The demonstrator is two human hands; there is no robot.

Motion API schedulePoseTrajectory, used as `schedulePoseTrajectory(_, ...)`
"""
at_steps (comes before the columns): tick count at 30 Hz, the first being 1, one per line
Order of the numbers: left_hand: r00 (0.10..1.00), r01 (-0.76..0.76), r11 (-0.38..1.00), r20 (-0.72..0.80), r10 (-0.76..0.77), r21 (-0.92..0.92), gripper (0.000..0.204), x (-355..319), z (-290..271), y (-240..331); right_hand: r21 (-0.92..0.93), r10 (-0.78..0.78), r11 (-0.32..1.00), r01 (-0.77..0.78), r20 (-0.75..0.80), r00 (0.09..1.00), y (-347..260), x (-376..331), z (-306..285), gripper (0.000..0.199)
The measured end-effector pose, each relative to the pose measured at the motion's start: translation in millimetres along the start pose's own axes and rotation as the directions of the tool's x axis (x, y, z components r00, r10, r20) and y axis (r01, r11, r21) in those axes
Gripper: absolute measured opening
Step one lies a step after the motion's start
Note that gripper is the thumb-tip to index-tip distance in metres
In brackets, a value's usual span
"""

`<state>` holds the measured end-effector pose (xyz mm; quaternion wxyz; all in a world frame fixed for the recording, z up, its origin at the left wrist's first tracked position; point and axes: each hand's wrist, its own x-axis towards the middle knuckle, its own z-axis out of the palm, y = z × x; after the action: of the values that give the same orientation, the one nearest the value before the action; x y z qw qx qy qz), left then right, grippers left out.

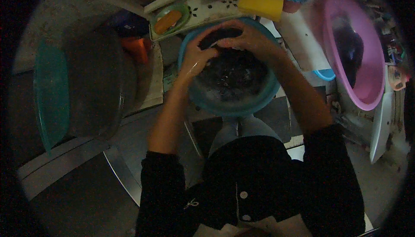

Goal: The person hand-washes dark garments in a blue basin filled with soapy water, repeatedly scrubbing and rinsing each item. After washing, the person transfers the wet clothes into a pink basin and then pours the soapy water from the blue basin into a sink.

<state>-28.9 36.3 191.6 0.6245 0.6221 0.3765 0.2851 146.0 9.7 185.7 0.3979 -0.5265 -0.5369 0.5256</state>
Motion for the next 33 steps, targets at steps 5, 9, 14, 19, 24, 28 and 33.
schedulePoseTrajectory(5,0.934,0.001,0.951,-0.341,-0.111,-0.309,0.042,3.4,26.0,-7.1,0.662,0.172,0.749,-0.036,-0.141,0.975,8.3,-9.0,36.6,0.040)
schedulePoseTrajectory(9,0.819,-0.035,0.985,-0.570,-0.068,-0.168,0.037,9.1,49.2,-37.0,0.804,0.342,0.594,-0.040,-0.207,0.917,20.0,-16.4,64.8,0.040)
schedulePoseTrajectory(14,0.799,-0.114,0.993,-0.591,0.113,0.035,0.039,9.9,47.5,-63.0,0.879,0.292,0.459,-0.131,-0.010,0.956,34.4,-24.4,64.8,0.036)
schedulePoseTrajectory(19,0.839,-0.158,0.681,-0.267,0.475,0.715,0.052,-7.4,41.6,-64.9,0.860,0.181,0.490,-0.145,0.062,0.981,41.5,-26.5,69.7,0.045)
schedulePoseTrajectory(24,0.933,-0.227,0.362,0.095,0.348,0.904,0.074,-33.7,39.4,-50.7,0.838,0.167,0.512,-0.189,0.119,0.979,43.9,-38.6,60.6,0.040)
schedulePoseTrajectory(28,0.998,0.042,0.997,-0.035,-0.044,-0.058,0.071,-9.8,8.6,-26.8,0.779,0.244,0.520,-0.349,0.256,0.935,48.3,-45.8,49.1,0.037)
schedulePoseTrajectory(33,0.919,0.325,0.554,0.394,0.006,-0.766,0.076,34.4,4.0,-24.2,0.712,0.022,0.577,-0.401,0.478,0.878,55.3,-40.0,55.3,0.027)
